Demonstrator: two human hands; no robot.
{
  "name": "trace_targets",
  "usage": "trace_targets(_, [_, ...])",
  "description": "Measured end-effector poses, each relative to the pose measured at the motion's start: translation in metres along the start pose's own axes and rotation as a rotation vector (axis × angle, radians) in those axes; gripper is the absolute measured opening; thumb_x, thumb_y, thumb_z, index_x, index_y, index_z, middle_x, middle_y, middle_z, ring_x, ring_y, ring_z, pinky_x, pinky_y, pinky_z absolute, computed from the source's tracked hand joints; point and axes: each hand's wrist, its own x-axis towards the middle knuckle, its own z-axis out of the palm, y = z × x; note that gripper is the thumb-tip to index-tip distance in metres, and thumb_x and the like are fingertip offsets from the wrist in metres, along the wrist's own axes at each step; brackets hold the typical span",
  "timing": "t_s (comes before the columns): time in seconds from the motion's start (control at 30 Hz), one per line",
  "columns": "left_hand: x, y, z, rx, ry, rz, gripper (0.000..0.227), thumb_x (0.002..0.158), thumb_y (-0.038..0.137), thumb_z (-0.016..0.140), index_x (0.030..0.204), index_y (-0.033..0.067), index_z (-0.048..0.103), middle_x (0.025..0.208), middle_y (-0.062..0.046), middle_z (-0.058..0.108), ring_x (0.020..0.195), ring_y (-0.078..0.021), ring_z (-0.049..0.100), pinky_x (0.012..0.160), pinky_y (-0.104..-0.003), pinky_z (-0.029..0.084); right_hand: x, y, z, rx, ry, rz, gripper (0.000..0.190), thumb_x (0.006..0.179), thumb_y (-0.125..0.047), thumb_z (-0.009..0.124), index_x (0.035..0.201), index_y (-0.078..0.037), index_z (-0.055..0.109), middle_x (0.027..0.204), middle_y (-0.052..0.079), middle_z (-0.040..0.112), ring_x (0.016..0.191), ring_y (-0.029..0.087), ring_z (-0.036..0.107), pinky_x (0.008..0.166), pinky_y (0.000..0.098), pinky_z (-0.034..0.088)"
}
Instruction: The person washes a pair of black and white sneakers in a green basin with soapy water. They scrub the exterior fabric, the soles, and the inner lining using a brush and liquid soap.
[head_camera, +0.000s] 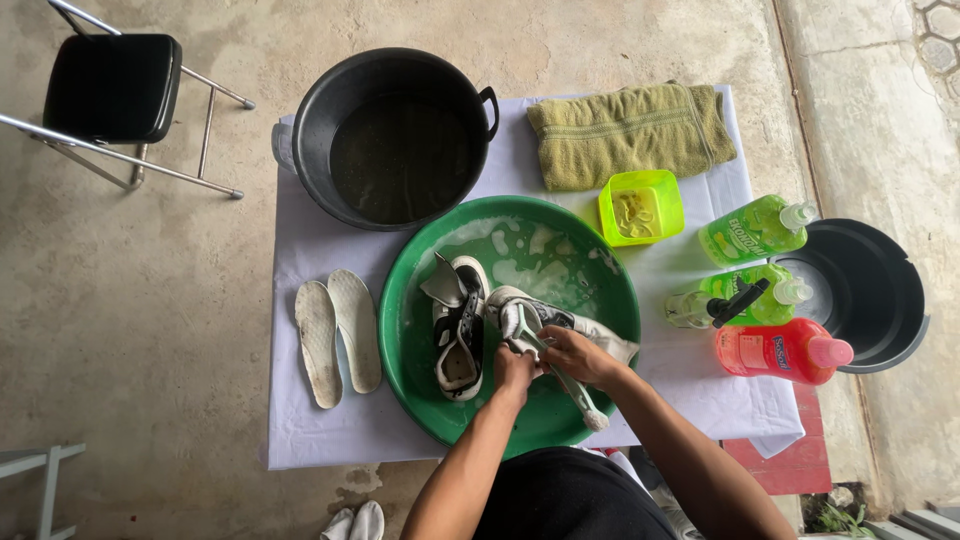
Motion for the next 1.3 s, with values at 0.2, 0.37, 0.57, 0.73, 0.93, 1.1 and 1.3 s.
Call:
trace_targets(0.2, [-0.027,-0.008,0.038,-0.461,0.082,-0.103,0.033,0.091,-0.005,0.053,0.122,0.0042,0.049,0.084,-0.010,0.058,0.060,-0.0175,0.053,0.048,-0.034,0.040,-0.023,-0.024,-0.012,-0.478,-0.035,-0.106,0.035,0.094,-0.024,0.061,0.126,-0.009,0.061,0.087,0.010,0.079,0.077,0.018,0.074,0.071,0.0364,0.058])
trace_targets(0.37, [-0.049,-0.012,0.049,-0.650,0.010,-0.135,0.026,0.092,-0.003,0.046,0.115,-0.0021,0.058,0.093,-0.012,0.066,0.070,-0.0193,0.061,0.058,-0.033,0.046,-0.025,-0.026,-0.024,-0.600,-0.138,-0.089,0.040,0.091,-0.022,0.063,0.129,-0.010,0.059,0.090,0.011,0.080,0.081,0.021,0.077,0.073,0.0368,0.058])
trace_targets(0.57, [-0.021,-0.055,0.063,-0.704,-0.028,-0.065,0.029,0.086,-0.008,0.047,0.112,-0.0014,0.060,0.099,-0.011,0.067,0.078,-0.0211,0.065,0.064,-0.035,0.048,-0.009,-0.020,-0.046,-0.648,-0.203,-0.052,0.041,0.089,-0.019,0.064,0.128,-0.008,0.059,0.088,0.012,0.081,0.079,0.022,0.078,0.073,0.0367,0.059])
trace_targets(0.73, [0.004,-0.082,0.071,-0.789,-0.127,-0.080,0.022,0.098,0.008,0.049,0.115,0.0034,0.063,0.097,-0.006,0.066,0.076,-0.0141,0.059,0.061,-0.029,0.044,0.002,-0.008,-0.051,-0.736,-0.194,-0.046,0.036,0.095,-0.025,0.061,0.128,-0.012,0.062,0.090,0.008,0.080,0.082,0.019,0.077,0.072,0.0360,0.058])
trace_targets(0.93, [0.011,-0.103,0.072,-0.919,-0.165,-0.149,0.016,0.105,0.016,0.049,0.113,0.0089,0.061,0.099,-0.004,0.065,0.082,-0.0131,0.062,0.063,-0.025,0.046,0.000,-0.002,-0.045,-0.678,-0.216,-0.259,0.042,0.083,-0.017,0.069,0.124,-0.009,0.067,0.092,0.012,0.077,0.082,0.025,0.075,0.069,0.0393,0.059])
trace_targets(1.1, [0.001,-0.108,0.025,0.566,-0.387,0.510,0.026,0.106,0.019,0.048,0.126,0.0064,0.059,0.113,-0.006,0.066,0.100,-0.0153,0.066,0.082,-0.028,0.053,-0.018,-0.008,-0.043,-0.670,-0.200,-0.023,0.036,0.090,-0.021,0.063,0.124,-0.009,0.067,0.081,0.009,0.077,0.072,0.020,0.077,0.067,0.0354,0.059])
trace_targets(1.3, [-0.063,-0.029,-0.035,0.338,-0.199,-0.148,0.034,0.094,0.023,0.066,0.114,-0.0037,0.061,0.096,-0.022,0.072,0.082,-0.0325,0.070,0.067,-0.040,0.057,-0.011,0.005,-0.053,-0.541,-0.247,0.003,0.036,0.091,-0.021,0.063,0.124,-0.009,0.069,0.076,0.007,0.078,0.068,0.014,0.074,0.065,0.0331,0.058])
